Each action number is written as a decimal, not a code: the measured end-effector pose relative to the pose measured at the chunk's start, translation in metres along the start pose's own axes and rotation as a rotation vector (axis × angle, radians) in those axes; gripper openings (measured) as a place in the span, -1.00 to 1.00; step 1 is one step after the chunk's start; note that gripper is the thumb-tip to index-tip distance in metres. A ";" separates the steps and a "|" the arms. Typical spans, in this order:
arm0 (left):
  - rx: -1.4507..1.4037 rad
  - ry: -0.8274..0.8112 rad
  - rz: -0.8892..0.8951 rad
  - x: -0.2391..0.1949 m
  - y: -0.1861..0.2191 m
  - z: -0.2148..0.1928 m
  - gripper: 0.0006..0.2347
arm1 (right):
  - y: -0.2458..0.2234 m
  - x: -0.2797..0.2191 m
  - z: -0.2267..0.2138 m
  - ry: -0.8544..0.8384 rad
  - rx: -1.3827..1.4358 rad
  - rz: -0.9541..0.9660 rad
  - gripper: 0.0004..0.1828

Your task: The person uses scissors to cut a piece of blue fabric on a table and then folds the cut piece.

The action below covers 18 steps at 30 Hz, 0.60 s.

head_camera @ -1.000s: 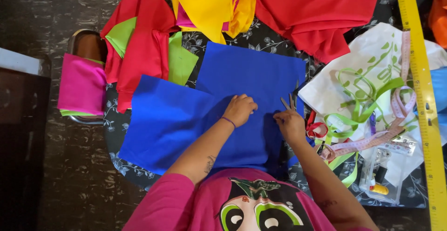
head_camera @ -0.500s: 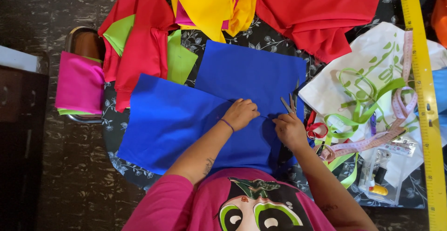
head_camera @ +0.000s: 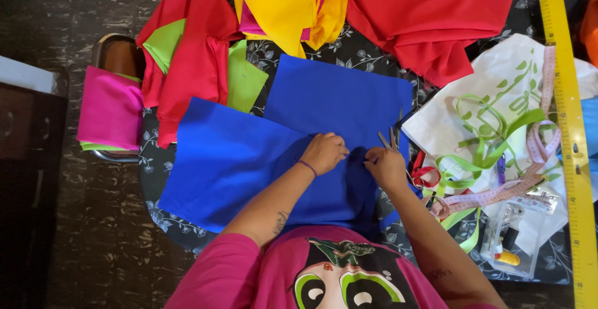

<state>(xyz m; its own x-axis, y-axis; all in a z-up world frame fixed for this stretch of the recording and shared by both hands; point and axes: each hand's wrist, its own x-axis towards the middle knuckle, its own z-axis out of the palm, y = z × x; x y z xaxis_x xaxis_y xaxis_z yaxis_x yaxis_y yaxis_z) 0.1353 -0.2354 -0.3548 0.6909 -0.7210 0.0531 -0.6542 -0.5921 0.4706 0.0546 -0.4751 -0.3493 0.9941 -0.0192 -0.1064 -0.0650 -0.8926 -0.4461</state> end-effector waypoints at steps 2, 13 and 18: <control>0.051 -0.007 0.036 0.001 -0.003 0.007 -0.89 | -0.003 0.001 -0.002 -0.026 0.063 0.016 -0.73; 0.008 0.014 0.064 -0.009 0.003 0.006 -0.83 | -0.010 -0.022 0.003 0.330 -0.072 -0.335 -0.92; 0.031 0.044 0.121 -0.014 -0.002 0.014 -0.86 | -0.010 -0.028 -0.002 0.404 -0.123 -0.450 -0.95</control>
<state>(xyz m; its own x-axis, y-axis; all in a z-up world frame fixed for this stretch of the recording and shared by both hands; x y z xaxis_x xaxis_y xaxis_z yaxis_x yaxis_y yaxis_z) 0.1227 -0.2290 -0.3693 0.6188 -0.7717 0.1467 -0.7422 -0.5133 0.4309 0.0272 -0.4665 -0.3396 0.8773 0.2237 0.4246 0.3550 -0.8979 -0.2604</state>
